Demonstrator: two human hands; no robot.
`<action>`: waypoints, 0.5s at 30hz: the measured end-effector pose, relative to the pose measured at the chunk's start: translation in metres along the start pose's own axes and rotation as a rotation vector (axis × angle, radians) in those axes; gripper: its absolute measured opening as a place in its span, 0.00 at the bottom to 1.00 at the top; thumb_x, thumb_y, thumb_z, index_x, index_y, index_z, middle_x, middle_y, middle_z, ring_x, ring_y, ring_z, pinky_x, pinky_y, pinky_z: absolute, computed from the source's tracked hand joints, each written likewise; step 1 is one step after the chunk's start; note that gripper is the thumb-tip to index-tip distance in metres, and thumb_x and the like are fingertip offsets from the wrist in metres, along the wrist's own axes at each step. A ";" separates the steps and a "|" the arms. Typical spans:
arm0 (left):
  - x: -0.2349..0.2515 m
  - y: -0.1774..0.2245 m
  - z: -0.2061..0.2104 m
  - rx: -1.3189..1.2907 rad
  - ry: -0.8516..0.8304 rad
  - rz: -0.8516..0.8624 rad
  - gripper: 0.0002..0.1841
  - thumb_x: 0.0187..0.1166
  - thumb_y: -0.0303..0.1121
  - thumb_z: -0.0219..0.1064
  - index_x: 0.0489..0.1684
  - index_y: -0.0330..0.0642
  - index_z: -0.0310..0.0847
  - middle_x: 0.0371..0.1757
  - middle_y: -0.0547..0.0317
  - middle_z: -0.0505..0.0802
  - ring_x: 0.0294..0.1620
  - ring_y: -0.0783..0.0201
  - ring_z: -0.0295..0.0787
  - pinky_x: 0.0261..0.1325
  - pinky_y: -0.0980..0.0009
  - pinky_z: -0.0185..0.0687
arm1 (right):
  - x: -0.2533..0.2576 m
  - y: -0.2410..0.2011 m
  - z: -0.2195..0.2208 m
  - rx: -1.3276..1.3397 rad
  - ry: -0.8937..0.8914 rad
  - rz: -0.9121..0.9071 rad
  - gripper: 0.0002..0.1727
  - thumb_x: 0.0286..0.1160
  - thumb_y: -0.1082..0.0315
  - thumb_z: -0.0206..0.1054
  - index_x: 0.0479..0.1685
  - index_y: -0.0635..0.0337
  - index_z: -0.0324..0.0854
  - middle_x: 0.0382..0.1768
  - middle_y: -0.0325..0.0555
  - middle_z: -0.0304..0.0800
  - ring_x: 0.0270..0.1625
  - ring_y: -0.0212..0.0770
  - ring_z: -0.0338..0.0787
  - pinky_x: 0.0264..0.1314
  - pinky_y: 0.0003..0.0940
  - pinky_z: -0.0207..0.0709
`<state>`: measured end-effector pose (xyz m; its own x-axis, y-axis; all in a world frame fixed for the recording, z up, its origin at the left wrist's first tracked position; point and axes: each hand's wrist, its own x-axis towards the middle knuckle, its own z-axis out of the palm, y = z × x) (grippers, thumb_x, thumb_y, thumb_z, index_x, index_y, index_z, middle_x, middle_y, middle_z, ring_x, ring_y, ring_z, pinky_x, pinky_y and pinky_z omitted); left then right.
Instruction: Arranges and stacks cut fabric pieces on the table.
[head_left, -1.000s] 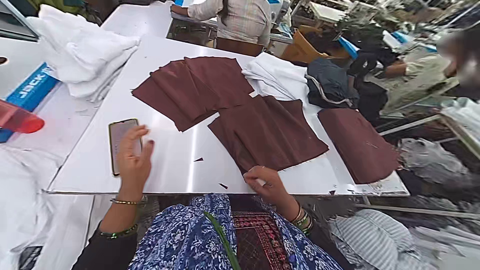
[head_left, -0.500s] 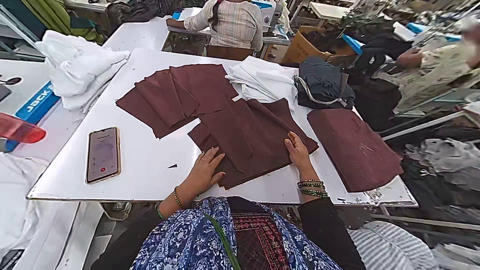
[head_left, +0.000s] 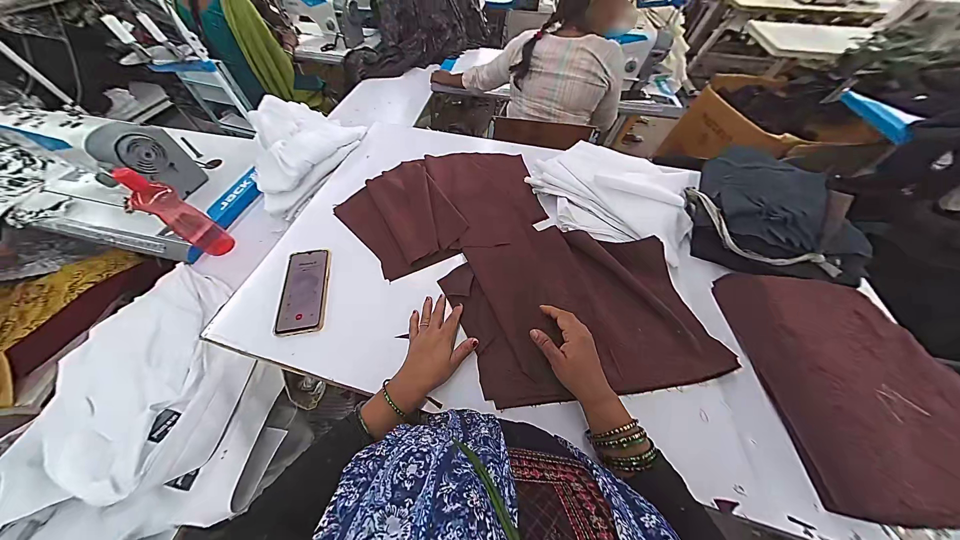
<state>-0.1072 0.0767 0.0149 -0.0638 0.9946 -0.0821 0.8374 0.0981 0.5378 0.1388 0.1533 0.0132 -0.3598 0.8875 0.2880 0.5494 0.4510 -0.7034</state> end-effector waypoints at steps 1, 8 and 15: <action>0.003 -0.002 -0.004 -0.025 0.012 -0.010 0.39 0.84 0.57 0.58 0.90 0.41 0.62 0.94 0.34 0.54 0.96 0.31 0.36 0.89 0.29 0.25 | -0.001 0.001 0.004 -0.010 0.014 -0.021 0.33 0.78 0.49 0.61 0.69 0.71 0.81 0.66 0.63 0.87 0.72 0.65 0.83 0.77 0.69 0.64; 0.085 0.004 -0.036 -0.082 0.187 0.219 0.26 0.86 0.41 0.57 0.82 0.41 0.74 0.89 0.40 0.69 0.94 0.35 0.48 0.89 0.33 0.39 | -0.005 0.007 0.016 -0.098 0.051 -0.060 0.35 0.76 0.47 0.61 0.68 0.71 0.82 0.68 0.64 0.86 0.74 0.67 0.82 0.78 0.70 0.63; 0.230 -0.009 -0.076 0.267 0.008 0.210 0.23 0.91 0.47 0.55 0.74 0.43 0.82 0.92 0.43 0.65 0.96 0.38 0.42 0.89 0.33 0.38 | -0.006 0.007 0.018 -0.146 0.081 -0.070 0.34 0.76 0.46 0.59 0.64 0.70 0.85 0.66 0.61 0.88 0.72 0.65 0.85 0.77 0.69 0.65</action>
<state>-0.1707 0.3072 0.0544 0.1216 0.9925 0.0141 0.9453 -0.1202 0.3031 0.1316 0.1494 -0.0056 -0.3427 0.8554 0.3883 0.6310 0.5158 -0.5794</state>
